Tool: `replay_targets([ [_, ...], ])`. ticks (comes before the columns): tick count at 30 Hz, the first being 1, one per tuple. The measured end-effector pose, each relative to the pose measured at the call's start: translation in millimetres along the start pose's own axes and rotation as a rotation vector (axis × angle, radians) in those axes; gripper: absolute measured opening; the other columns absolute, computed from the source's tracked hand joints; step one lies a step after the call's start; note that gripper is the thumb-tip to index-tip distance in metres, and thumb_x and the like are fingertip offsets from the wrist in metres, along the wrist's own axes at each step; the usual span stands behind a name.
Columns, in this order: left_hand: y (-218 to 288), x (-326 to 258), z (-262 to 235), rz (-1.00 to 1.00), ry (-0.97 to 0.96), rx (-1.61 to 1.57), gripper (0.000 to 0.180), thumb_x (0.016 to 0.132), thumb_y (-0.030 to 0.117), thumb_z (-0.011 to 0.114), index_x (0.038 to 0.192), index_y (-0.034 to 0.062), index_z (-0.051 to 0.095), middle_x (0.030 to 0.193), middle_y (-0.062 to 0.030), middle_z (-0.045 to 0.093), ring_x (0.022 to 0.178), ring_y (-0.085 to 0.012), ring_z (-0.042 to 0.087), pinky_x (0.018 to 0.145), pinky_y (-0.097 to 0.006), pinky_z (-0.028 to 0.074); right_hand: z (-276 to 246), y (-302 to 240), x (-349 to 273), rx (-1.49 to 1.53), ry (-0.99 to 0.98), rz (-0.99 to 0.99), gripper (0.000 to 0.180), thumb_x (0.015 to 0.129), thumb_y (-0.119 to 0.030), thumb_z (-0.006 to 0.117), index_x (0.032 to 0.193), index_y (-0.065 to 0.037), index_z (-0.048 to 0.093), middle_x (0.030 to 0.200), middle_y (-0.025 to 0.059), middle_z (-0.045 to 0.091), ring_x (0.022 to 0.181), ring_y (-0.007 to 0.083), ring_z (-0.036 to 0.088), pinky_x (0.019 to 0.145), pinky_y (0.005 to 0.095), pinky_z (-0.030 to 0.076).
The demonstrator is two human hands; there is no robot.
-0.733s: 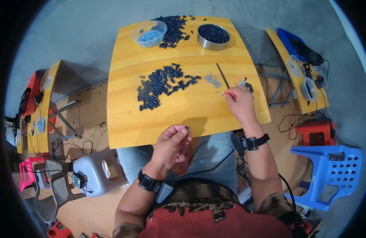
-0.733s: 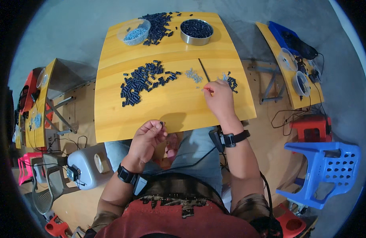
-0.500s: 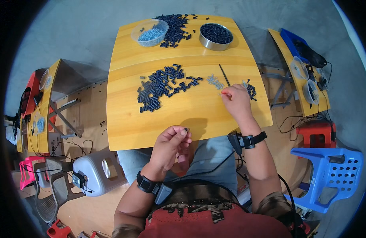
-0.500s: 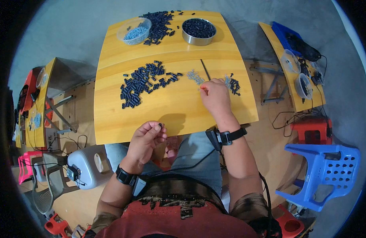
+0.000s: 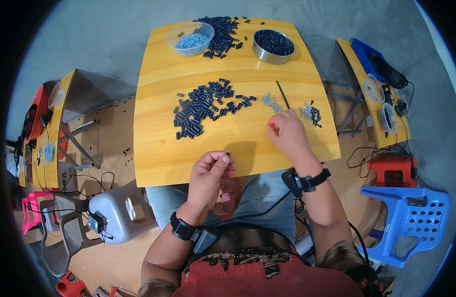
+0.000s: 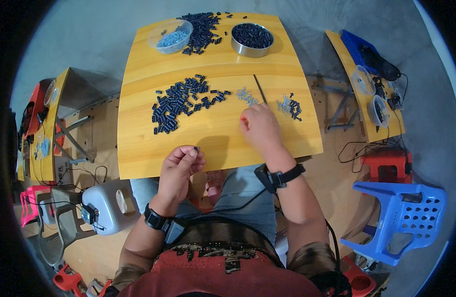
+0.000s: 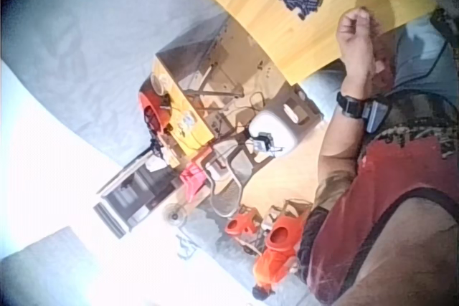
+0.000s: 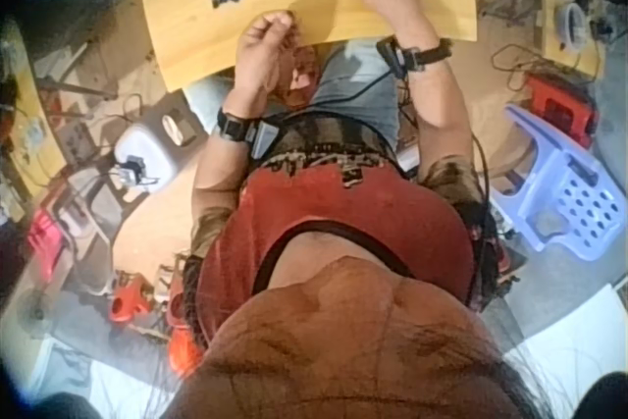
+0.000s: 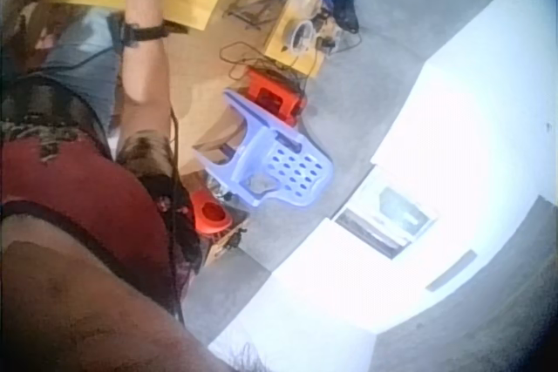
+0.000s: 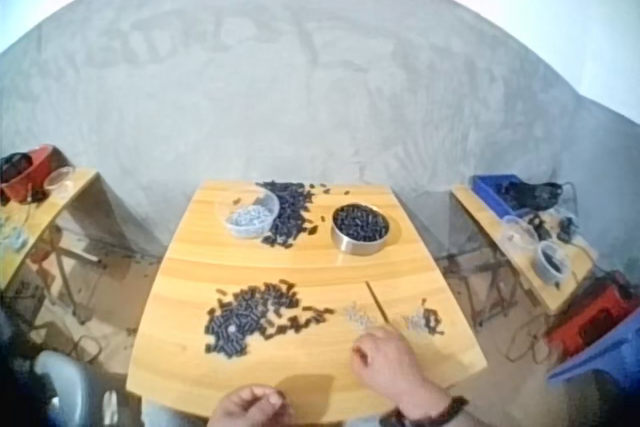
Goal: Manually assembling small black plastic tubes with metallic inserts on a wooden table.
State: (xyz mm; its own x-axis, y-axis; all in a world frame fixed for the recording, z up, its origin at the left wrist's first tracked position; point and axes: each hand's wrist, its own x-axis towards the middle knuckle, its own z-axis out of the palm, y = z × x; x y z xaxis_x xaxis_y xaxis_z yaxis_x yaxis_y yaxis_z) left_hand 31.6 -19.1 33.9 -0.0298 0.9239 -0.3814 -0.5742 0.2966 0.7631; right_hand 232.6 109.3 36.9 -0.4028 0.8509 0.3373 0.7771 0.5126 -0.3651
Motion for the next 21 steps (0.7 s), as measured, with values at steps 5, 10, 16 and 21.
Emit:
replay_targets([
  [5,-4,-1,2,0.011,0.047,0.016,0.01,0.091,0.012,0.056,0.097,0.0035,0.058,0.09,-0.0064,0.063,0.081,-0.0145,0.061,0.073,-0.027,0.051,-12,-68,-25,0.401,-0.137,-0.039,0.007,0.071,-0.007,0.062,0.074,-0.004,0.057,0.074,0.0124,0.059,0.075,0.0322,0.056,0.065,0.0409,0.046],
  [10,-6,-8,7,0.058,0.059,0.048,0.013,0.09,0.011,0.059,0.096,0.0004,0.059,0.083,-0.0052,0.064,0.07,-0.0107,0.06,0.064,-0.022,0.05,-15,-92,-38,0.502,-0.148,-0.126,0.008,0.071,-0.007,0.061,0.076,-0.004,0.055,0.073,0.012,0.058,0.073,0.0327,0.056,0.064,0.0412,0.046],
  [16,-6,-18,7,0.079,0.071,0.025,0.013,0.088,0.01,0.061,0.095,-0.001,0.06,0.083,-0.0064,0.065,0.071,-0.0108,0.061,0.064,-0.021,0.05,-18,-96,-47,0.523,-0.083,-0.157,0.009,0.072,-0.003,0.064,0.078,-0.003,0.057,0.073,0.0109,0.059,0.067,0.0279,0.058,0.06,0.0346,0.047],
  [21,-6,-27,6,0.091,0.049,0.008,0.013,0.087,0.008,0.062,0.096,-0.0012,0.061,0.084,-0.0075,0.066,0.071,-0.0115,0.062,0.065,-0.022,0.051,-22,-99,-57,0.807,-0.17,0.114,0.007,0.076,-0.002,0.066,0.082,-0.001,0.061,0.075,0.0056,0.061,0.066,0.0122,0.06,0.061,0.0232,0.047],
])
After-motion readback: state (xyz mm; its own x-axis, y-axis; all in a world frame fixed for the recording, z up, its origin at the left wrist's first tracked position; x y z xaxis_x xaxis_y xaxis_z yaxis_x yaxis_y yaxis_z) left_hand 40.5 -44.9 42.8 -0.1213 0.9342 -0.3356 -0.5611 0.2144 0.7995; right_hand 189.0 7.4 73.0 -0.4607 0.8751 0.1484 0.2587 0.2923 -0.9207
